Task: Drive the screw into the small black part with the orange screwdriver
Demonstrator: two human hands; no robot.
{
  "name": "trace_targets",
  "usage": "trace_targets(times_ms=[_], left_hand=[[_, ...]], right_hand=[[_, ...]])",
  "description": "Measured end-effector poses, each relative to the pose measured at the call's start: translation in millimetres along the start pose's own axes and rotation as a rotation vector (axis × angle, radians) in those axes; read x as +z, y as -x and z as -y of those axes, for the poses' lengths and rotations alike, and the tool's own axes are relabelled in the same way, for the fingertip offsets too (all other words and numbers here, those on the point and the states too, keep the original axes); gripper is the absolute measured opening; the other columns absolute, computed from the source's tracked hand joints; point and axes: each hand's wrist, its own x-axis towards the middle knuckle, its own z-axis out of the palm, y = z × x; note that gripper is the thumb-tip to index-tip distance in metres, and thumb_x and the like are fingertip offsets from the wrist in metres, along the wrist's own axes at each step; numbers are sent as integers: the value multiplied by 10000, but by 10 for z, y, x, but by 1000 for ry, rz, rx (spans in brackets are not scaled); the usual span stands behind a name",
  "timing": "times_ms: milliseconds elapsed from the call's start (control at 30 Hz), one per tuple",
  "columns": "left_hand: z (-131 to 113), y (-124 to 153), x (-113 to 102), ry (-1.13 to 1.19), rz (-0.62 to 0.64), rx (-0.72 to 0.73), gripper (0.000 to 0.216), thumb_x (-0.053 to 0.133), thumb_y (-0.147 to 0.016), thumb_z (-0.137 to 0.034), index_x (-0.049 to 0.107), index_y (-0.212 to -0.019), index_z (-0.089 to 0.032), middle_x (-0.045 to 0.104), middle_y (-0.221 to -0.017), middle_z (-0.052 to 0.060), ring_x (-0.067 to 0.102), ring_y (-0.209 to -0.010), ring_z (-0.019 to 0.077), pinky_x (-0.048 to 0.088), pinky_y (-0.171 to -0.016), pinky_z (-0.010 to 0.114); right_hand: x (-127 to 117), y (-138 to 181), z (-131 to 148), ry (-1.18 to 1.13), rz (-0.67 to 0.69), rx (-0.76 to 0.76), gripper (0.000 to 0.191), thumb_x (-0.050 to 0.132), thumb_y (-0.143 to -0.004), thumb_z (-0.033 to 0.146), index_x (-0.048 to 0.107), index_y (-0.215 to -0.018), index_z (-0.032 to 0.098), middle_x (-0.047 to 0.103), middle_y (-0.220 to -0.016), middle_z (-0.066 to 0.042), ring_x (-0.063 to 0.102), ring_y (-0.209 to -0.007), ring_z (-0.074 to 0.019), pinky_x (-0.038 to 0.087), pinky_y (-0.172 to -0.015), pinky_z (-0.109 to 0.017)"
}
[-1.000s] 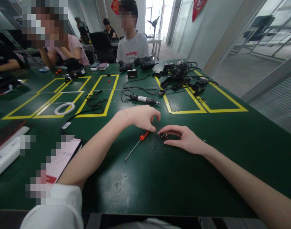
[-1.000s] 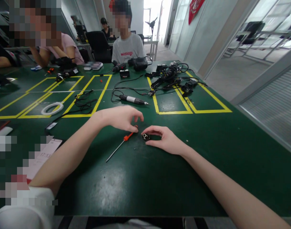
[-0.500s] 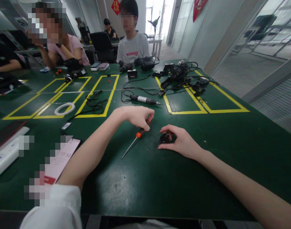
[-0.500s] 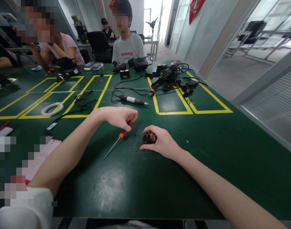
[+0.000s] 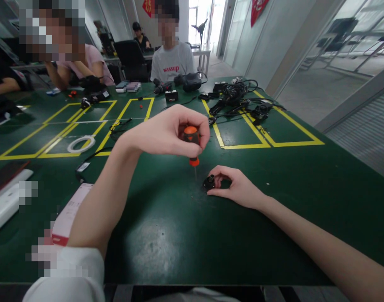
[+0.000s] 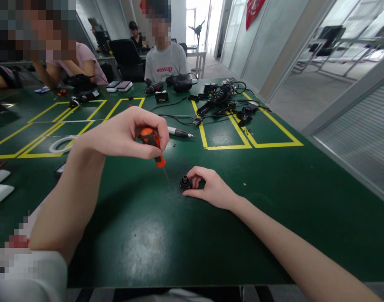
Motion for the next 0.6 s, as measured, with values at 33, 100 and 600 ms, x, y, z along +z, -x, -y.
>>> trace_targets(times_ms=[33,100,600], left_hand=[[-18,-8,24,15,-14,10,57,668,-700,-222,657,-704,-165,641,-661,-12,542,-579,79,438,-551,197],[-39,-22,63,35,-32,22,51,674,-699,-213,665,-707,-163,642,-655,-14,539,-573,74,439,-539,187],[-27,-51,125,34,-44,21,45,678,-723,-194,675,-738,-151,641,-669,-15,563,-593,74,448,-556,183]], right_hand=[[21,1,4,1,-7,-7,449,865,-773,600,673,-908,217,686,-857,-28,635,-713,-182,581,-697,-355],[42,1,7,-8,-11,-20,465,857,-771,629,664,-875,219,694,-878,-37,637,-713,-184,585,-692,-359],[17,6,4,3,27,-67,343,813,-857,527,668,-929,224,711,-919,-47,663,-747,-190,604,-715,-353]])
